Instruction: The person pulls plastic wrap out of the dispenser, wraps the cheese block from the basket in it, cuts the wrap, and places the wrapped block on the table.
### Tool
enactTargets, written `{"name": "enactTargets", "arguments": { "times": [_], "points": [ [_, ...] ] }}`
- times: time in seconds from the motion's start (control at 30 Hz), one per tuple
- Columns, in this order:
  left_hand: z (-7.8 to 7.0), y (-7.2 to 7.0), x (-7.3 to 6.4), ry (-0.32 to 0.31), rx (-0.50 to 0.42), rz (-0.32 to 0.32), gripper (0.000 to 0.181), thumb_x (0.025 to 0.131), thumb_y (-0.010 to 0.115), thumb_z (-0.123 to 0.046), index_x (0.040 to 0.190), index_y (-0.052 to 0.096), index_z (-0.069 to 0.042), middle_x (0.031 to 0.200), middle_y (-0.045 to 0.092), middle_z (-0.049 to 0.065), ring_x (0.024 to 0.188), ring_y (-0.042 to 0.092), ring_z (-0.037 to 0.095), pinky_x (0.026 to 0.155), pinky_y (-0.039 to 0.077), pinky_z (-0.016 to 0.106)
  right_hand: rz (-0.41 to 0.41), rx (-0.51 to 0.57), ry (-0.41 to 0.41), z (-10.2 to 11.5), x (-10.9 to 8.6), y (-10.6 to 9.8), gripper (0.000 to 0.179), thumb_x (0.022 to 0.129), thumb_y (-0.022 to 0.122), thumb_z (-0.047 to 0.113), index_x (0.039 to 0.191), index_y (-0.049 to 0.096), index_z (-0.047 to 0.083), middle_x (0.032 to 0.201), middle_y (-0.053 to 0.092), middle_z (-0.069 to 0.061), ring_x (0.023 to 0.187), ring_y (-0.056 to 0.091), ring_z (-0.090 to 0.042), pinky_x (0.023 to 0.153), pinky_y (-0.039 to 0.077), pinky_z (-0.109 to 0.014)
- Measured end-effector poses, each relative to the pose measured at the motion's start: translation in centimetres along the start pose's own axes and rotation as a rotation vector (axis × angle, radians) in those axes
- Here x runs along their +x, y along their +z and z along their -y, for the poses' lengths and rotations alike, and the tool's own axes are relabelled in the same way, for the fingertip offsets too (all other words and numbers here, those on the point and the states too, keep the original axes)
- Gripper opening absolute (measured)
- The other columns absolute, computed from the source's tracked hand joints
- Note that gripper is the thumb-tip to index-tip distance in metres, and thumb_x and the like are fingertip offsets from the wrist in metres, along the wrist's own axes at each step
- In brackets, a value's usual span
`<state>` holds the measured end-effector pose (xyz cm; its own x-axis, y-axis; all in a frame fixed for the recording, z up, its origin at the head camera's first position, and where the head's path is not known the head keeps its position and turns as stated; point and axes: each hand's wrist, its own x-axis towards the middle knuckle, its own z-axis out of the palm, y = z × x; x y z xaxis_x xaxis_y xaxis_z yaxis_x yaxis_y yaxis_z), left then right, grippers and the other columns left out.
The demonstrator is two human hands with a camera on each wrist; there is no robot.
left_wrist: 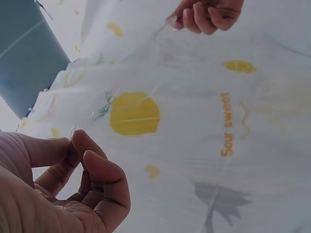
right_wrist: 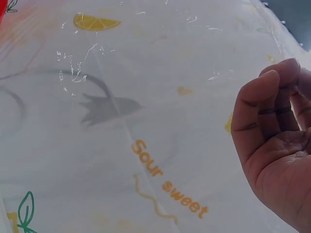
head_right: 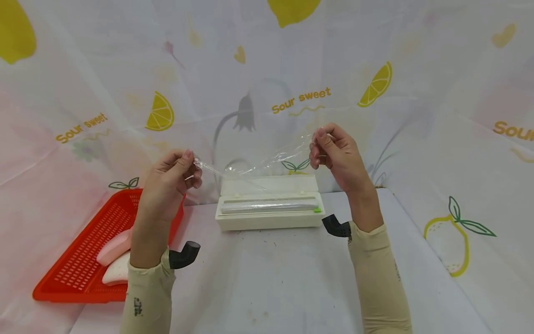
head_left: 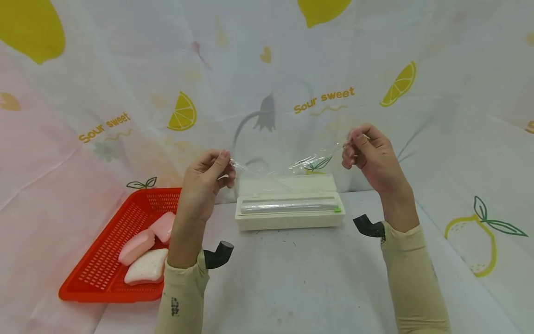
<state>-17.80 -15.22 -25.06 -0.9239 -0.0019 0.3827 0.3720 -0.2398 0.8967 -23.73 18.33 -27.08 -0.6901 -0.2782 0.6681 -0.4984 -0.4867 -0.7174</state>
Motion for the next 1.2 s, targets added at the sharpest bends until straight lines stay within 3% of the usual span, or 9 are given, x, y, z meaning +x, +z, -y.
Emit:
{"name": "enactTargets", "arguments": {
  "times": [0.33, 0.43, 0.63, 0.83, 0.97, 1.1, 1.2],
  "points": [
    [-2.0, 0.0, -1.7, 0.082, 0.05, -0.045, 0.009, 0.095, 0.066, -0.014, 0.09, 0.066, -0.006, 0.075, 0.058, 0.006, 0.065, 0.053, 0.018, 0.063, 0.049, 0.025, 0.052, 0.111, -0.086, 2.2, 0.2, 0.9, 0.014, 0.099, 0.056, 0.008, 0.096, 0.053, -0.004, 0.08, 0.051, -0.012, 0.062, 0.046, -0.021, 0.056, 0.043, -0.03],
    [-2.4, 0.1, -2.2, 0.143, 0.084, -0.051, 0.01, 0.095, 0.065, -0.011, 0.089, 0.066, -0.004, 0.074, 0.058, 0.007, 0.064, 0.053, 0.018, 0.062, 0.049, 0.025, 0.073, 0.134, -0.118, 2.6, 0.1, 1.1, 0.017, 0.098, 0.057, 0.008, 0.095, 0.051, -0.008, 0.077, 0.049, -0.012, 0.062, 0.044, -0.022, 0.054, 0.04, -0.031],
    [-3.2, 0.3, -3.3, 0.271, 0.054, -0.041, 0.01, 0.095, 0.063, -0.005, 0.086, 0.067, -0.001, 0.076, 0.057, 0.008, 0.066, 0.053, 0.02, 0.062, 0.048, 0.026, 0.134, 0.197, -0.181, 3.3, -0.1, 1.2, 0.02, 0.096, 0.058, 0.005, 0.093, 0.048, -0.013, 0.072, 0.047, -0.013, 0.059, 0.04, -0.022, 0.052, 0.032, -0.033],
    [-3.6, 0.1, -4.0, 0.324, 0.047, -0.045, 0.011, 0.096, 0.061, -0.001, 0.09, 0.065, 0.008, 0.078, 0.057, 0.01, 0.068, 0.053, 0.022, 0.063, 0.049, 0.024, 0.153, 0.215, -0.199, 3.7, -0.7, 1.7, 0.017, 0.096, 0.058, -0.001, 0.092, 0.048, -0.014, 0.074, 0.051, -0.015, 0.059, 0.042, -0.023, 0.052, 0.033, -0.033],
    [-3.4, -0.4, -4.4, 0.335, 0.081, -0.067, 0.015, 0.095, 0.062, -0.001, 0.093, 0.062, 0.014, 0.078, 0.059, 0.01, 0.068, 0.053, 0.021, 0.064, 0.051, 0.023, 0.135, 0.109, -0.208, 4.1, -1.3, 2.1, 0.011, 0.095, 0.057, -0.005, 0.092, 0.051, -0.015, 0.073, 0.053, -0.015, 0.058, 0.044, -0.023, 0.052, 0.036, -0.032],
    [-3.1, -1.0, -5.3, 0.341, 0.174, -0.063, 0.015, 0.093, 0.064, -0.001, 0.093, 0.063, 0.014, 0.077, 0.059, 0.009, 0.067, 0.054, 0.02, 0.062, 0.05, 0.022, 0.058, -0.167, -0.222, 4.8, -2.5, 2.7, 0.011, 0.093, 0.059, -0.008, 0.088, 0.054, -0.015, 0.072, 0.056, -0.012, 0.055, 0.047, -0.02, 0.052, 0.04, -0.027],
    [-2.8, -1.5, -6.0, 0.369, 0.325, -0.026, 0.009, 0.091, 0.066, 0.003, 0.089, 0.064, 0.012, 0.074, 0.058, 0.007, 0.065, 0.055, 0.017, 0.061, 0.049, 0.021, 0.016, -0.355, -0.213, 5.4, -3.6, 3.2, 0.01, 0.091, 0.061, -0.01, 0.084, 0.056, -0.015, 0.069, 0.056, -0.01, 0.054, 0.048, -0.016, 0.051, 0.04, -0.024]
  ]
}}
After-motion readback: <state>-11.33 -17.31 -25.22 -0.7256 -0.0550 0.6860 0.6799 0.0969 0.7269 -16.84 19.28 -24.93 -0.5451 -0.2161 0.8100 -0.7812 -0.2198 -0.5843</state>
